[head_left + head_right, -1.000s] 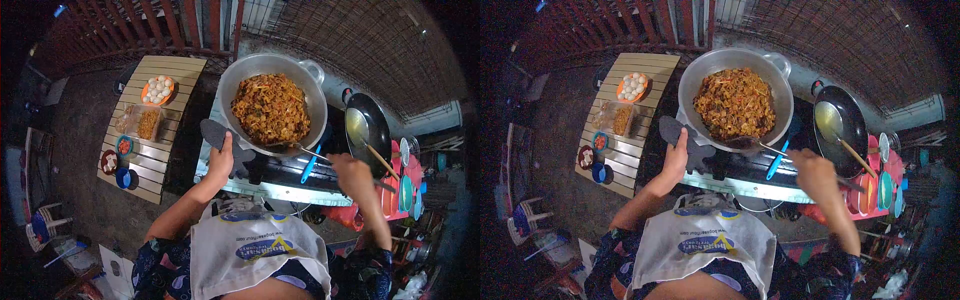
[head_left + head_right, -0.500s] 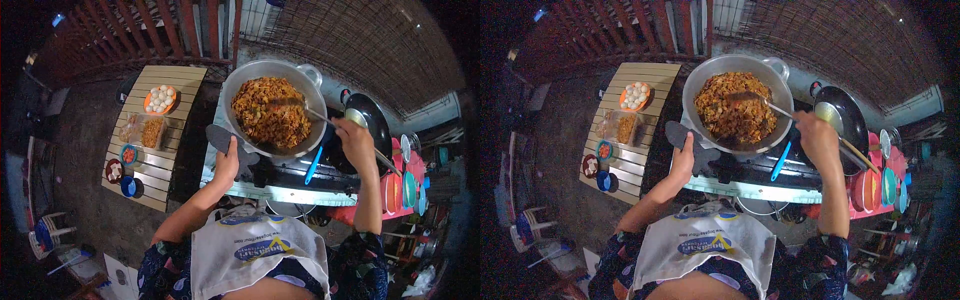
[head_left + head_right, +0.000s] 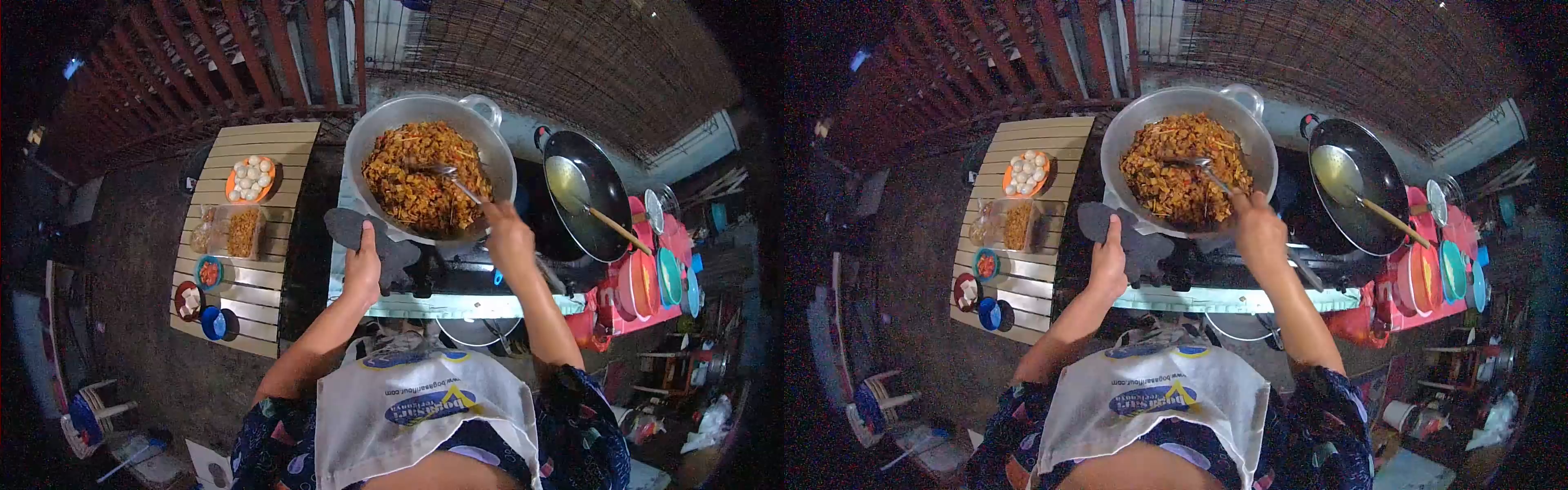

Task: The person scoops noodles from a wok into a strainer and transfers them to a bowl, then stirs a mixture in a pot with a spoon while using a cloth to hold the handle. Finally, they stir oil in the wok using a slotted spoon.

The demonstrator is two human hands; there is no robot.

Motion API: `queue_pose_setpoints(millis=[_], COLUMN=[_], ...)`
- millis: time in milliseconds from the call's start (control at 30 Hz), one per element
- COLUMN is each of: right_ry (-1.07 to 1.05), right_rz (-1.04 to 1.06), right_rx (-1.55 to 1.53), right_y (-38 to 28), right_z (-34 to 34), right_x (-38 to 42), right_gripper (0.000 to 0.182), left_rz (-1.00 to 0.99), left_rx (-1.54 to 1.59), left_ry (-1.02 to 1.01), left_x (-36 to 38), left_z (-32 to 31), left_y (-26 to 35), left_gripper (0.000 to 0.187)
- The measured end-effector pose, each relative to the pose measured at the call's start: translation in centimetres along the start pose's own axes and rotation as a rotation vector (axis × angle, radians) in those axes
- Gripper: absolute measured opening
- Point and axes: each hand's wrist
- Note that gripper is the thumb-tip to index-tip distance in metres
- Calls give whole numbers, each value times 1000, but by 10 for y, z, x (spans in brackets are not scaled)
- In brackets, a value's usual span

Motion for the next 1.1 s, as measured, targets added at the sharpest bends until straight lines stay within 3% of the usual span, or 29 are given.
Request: queue_pose_setpoints(millis=[100,300,367,433,500,633,700,733,767,833,900,967,1033,1100], right_ry=[-45,-41,-95,163,370,566,605,558,513,588,728,720,766,814], right_rz=[-34,-131,-193,-53,-64,-105,-145,-204,-260,-615,-575,-615,-612,-596], right_rx=[-59,-178,-214,-283,-285,-223,-186,-130,-74,-383,-302,-371,-428,-490], right_y=[-9,-15,-24,-21,-16,17,50,71,92,126,176,230,287,327], right_z=[-22,-27,-12,1,17,44,50,55,58,58,45,33,5,-6], right_x=[-1,33,45,60,72,110,133,148,163,183,204,221,235,232], right_gripper=[55,58,54,54,52,38,20,11,12,23,26,22,18,17], left_rz=[-50,49,-42,4,-94,-219,-698,-701,-663,-630,-417,-482,-1139,-412], left_rx=[111,293,281,342,403,407,-46,-52,33,121,252,172,-813,-206], left_ry=[-81,-197,-340,-387,-280,-412,67,64,9,-46,-352,-295,74,-282], left_x=[3,16,24,31,46,68,82,91,102,121,134,126,96,80], left_z=[11,73,88,98,91,80,59,49,39,7,-32,-68,-86,-135], left_y=[-6,-13,-12,-5,3,23,29,33,39,43,37,24,11,11], left_gripper=[46,44,43,43,43,50,54,54,56,58,53,57,54,48])
Point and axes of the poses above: each hand's wrist, its own x-axis away from the middle knuckle, its own z-axis out of the back of the hand, y = z × x, and after that the axes turned 11 degrees about z, right-handed
